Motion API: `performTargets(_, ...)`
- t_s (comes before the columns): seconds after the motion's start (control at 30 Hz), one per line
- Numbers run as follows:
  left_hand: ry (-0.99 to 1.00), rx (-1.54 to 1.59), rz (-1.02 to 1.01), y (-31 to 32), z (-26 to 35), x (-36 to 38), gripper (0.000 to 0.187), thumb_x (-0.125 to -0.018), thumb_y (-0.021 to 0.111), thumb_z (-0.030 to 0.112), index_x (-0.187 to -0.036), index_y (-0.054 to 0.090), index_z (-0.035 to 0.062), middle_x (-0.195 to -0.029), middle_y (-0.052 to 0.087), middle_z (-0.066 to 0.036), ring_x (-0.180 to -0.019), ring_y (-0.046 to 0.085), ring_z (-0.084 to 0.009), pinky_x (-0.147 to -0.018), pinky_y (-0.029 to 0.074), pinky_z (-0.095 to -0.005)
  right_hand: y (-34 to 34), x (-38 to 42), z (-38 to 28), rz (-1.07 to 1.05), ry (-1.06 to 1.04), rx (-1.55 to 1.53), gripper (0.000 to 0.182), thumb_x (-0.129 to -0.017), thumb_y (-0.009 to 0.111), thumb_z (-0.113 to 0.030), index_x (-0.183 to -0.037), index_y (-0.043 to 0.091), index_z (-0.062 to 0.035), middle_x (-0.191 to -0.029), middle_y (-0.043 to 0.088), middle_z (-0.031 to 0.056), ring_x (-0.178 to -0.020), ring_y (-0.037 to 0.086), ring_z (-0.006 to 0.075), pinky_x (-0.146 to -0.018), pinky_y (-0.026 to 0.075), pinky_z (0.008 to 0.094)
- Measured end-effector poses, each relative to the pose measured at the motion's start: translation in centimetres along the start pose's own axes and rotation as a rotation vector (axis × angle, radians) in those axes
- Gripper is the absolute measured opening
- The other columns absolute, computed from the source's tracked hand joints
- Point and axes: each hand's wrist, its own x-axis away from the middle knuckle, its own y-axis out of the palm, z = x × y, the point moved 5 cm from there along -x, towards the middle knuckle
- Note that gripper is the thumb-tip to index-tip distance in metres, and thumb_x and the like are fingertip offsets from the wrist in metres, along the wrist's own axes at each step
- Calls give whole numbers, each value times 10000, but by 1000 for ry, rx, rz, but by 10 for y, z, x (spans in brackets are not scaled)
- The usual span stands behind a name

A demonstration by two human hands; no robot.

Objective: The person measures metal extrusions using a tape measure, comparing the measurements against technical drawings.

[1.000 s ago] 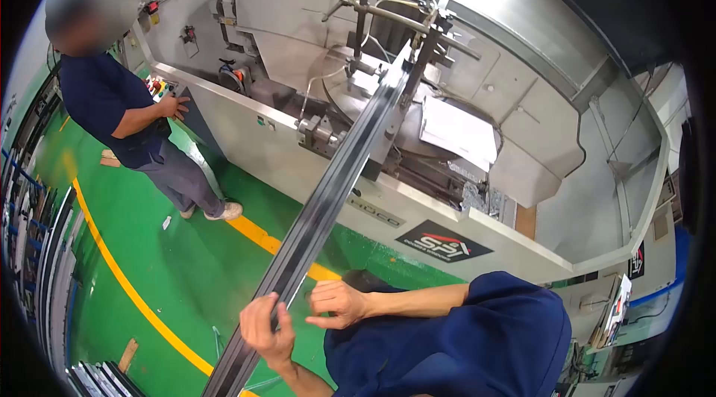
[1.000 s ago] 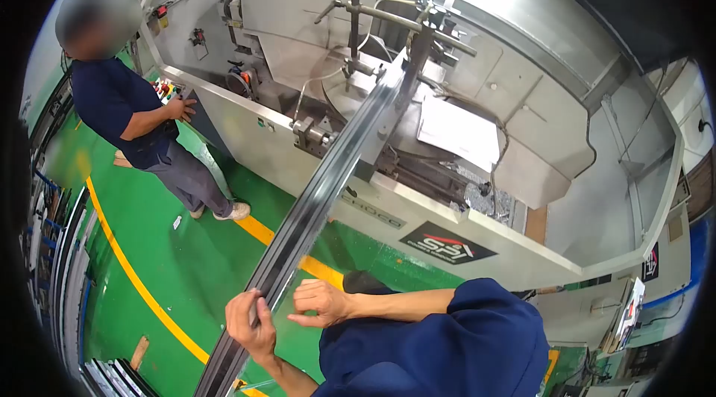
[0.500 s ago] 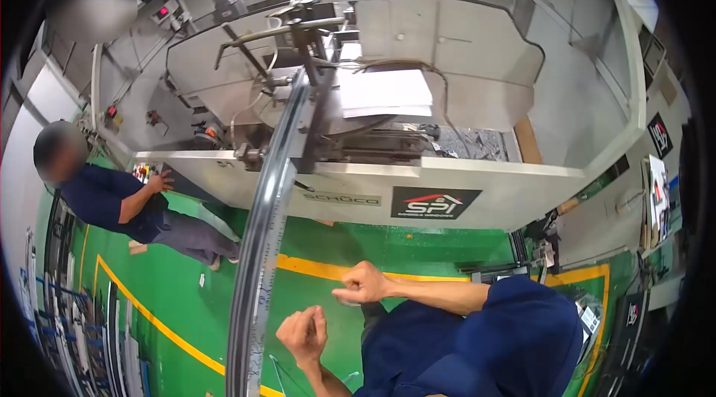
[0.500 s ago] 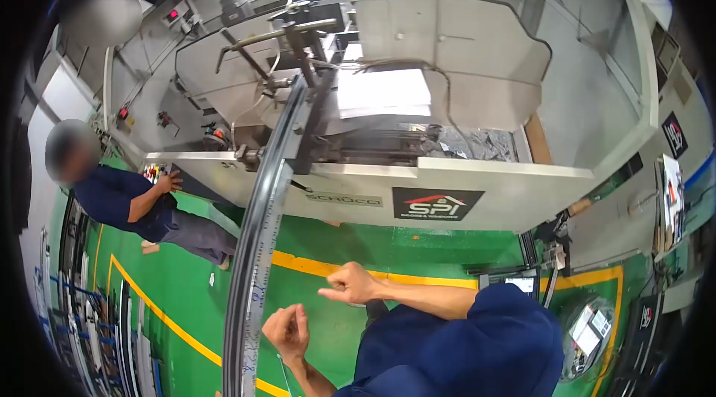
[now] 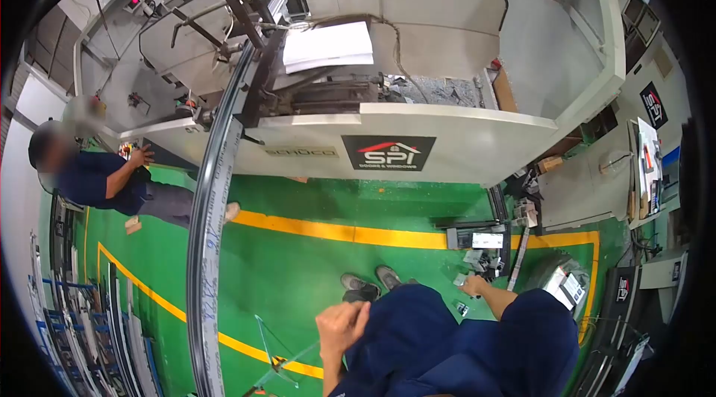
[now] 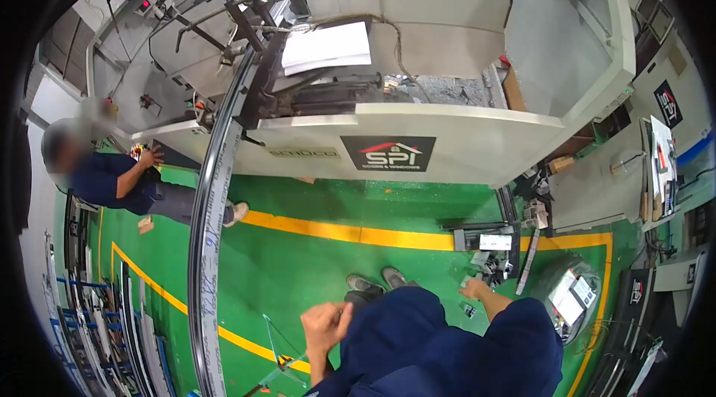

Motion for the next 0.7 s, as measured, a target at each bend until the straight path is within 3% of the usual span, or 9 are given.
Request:
performTargets(0.1,106,-20,-8,-1,13,-5,177,-822,813,160,-717,676,120,-548,535,-28,-471,551,-224,-466,416,-355,26,13,44,82,203,-108,557,-911,558,-554,-988,776,-46,-1102,718,247,-1019,707,373,-925,552,438)
performTargets(0.13,152,-65,-19,-3,17,-5,187,-820,817,166,-718,664,127,-558,552,-20,-473,558,-216,-463,417,-346,67,-45,77,200,118,-11,556,-872,592,-552,-843,781,-30,-921,746,218,-925,725,356,-864,564,428)
performTargets(0.23,295,-87,35,-10,29,-5,129,-775,841,129,-770,712,136,-532,515,3,-446,510,-186,-454,384,-339,85,-62,57,418,326,-485,516,-855,615,-528,-849,782,-40,-909,744,211,-904,725,352,-851,559,443)
performTargets(0.3,347,-71,38,-15,39,-1,126,-789,832,139,-788,705,141,-540,523,5,-452,517,-190,-454,388,-332,64,-30,-15,274,121,-531,501,-853,630,-533,-873,778,-55,-989,740,214,-956,716,344,-867,553,446)
performTargets(0.37,370,-13,53,-19,51,11,123,-817,818,171,-788,701,144,-553,544,-2,-458,530,-203,-452,392,-337,50,-9,-88,415,-125,-425,495,-856,640,-533,-942,769,-64,-1042,735,211,-986,707,349,-878,550,452)
performTargets(0.5,-165,515,-129,48,-9,67,135,-883,785,151,-935,734,38,-554,539,-21,-458,484,-104,-456,350,-300,48,17,-158,442,-395,-254,519,-854,677,-541,-1034,749,-60,-1023,747,183,-978,708,364,-867,548,472)
performTargets(0.6,-439,411,-183,139,-107,173,385,-960,678,386,-1078,723,23,-691,662,-141,-589,607,-244,-579,460,-371,65,31,-177,281,-328,-445,522,-871,676,-544,-1059,745,-62,-1026,754,162,-985,710,359,-881,549,473)
performTargets(0.67,-508,215,-13,214,-200,328,573,-954,610,526,-1114,709,-15,-895,714,-210,-774,649,-383,-738,502,-458,81,46,-176,198,-248,-528,492,-901,677,-513,-1097,741,-66,-1053,759,149,-1006,716,325,-902,551,452)
performTargets(0.7,-758,197,-155,230,-226,422,548,-945,623,486,-1084,709,-37,-999,716,-249,-873,664,-426,-795,517,-469,95,59,-177,276,-282,-447,486,-900,687,-502,-1106,740,-65,-1058,759,150,-1012,715,315,-905,551,444)
